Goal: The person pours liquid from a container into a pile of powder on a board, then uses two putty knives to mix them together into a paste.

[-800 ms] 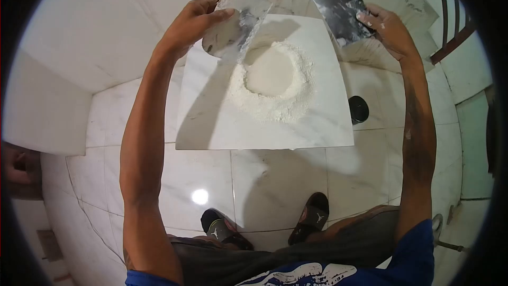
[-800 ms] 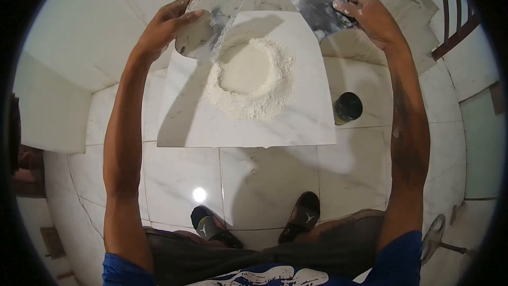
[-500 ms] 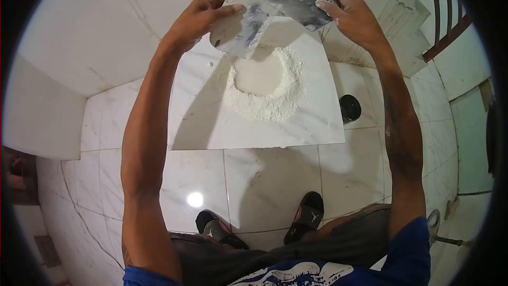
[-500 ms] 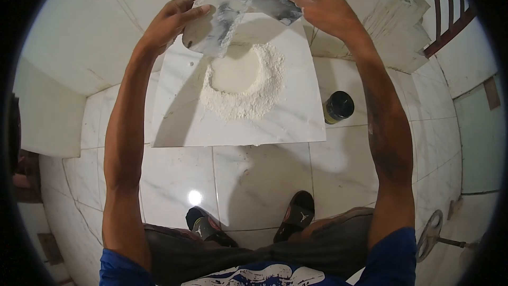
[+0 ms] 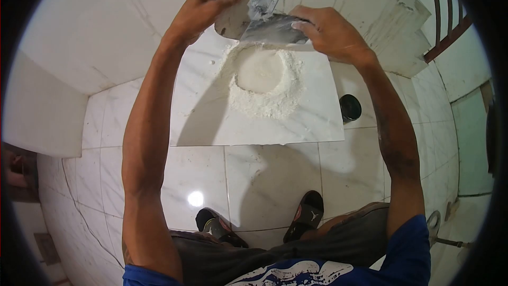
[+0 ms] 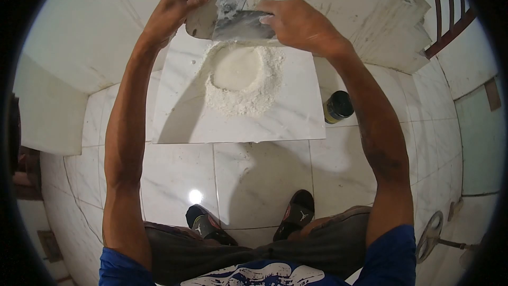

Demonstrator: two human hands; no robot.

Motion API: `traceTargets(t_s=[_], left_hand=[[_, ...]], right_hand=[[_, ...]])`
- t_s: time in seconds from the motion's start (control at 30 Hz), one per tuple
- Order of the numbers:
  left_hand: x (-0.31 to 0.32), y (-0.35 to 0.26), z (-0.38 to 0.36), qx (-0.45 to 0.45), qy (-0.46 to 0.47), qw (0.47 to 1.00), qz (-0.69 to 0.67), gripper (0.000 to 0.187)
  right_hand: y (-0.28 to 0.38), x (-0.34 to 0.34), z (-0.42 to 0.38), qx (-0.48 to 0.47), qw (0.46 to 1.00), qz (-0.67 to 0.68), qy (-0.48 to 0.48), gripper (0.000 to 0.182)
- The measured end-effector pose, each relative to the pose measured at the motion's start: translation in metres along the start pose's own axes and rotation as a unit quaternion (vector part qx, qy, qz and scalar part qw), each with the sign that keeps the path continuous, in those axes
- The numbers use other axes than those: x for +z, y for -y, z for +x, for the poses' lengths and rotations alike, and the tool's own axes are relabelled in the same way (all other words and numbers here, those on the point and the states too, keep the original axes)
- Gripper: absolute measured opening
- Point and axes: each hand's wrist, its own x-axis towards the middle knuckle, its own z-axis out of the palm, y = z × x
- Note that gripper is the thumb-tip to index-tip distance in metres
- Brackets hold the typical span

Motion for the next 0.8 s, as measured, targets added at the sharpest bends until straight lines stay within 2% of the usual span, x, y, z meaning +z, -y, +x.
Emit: traceTargets(t_s=[0.07,0.17,0.27,0.37,0.4,0.5,0.67,0.77,0.8], left_hand=[[-0.002,-0.003,-0.002,-0.003,-0.008,1.000,0.025,0.049],[-0.002,-0.004,0.000,0.001,-0.033,0.999,0.007,0.053],[-0.026,0.017,0.010,-0.050,-0.074,0.992,-0.094,0.090],[-0.043,0.008,0.001,-0.009,-0.097,0.990,-0.101,0.063],[-0.046,0.004,-0.007,-0.064,-0.160,0.985,-0.029,0.058],[-0.065,0.014,-0.020,-0.088,-0.219,0.969,-0.068,0.050],[-0.113,0.062,-0.043,-0.141,-0.254,0.952,-0.097,0.049],[-0.128,0.075,-0.062,-0.165,-0.258,0.945,-0.116,0.046],[-0.134,0.079,-0.067,-0.172,-0.256,0.943,-0.122,0.044]], right_hand=[[-0.003,-0.007,0.001,-0.026,0.999,0.037,-0.021,0.026],[-0.004,-0.006,0.004,0.003,0.999,0.022,-0.041,0.027],[-0.002,-0.001,0.004,0.033,0.999,-0.032,0.026,0.026],[-0.015,0.002,0.010,0.024,0.999,0.032,0.028,0.030],[-0.027,0.002,0.015,0.036,0.998,0.047,0.034,0.031],[-0.081,0.008,0.036,0.088,0.990,0.090,0.061,0.037],[-0.158,0.023,0.059,0.220,0.959,0.133,0.123,0.048],[-0.152,0.028,0.066,0.254,0.949,0.137,0.130,0.052],[-0.154,0.034,0.071,0.226,0.959,0.119,0.123,0.052]])
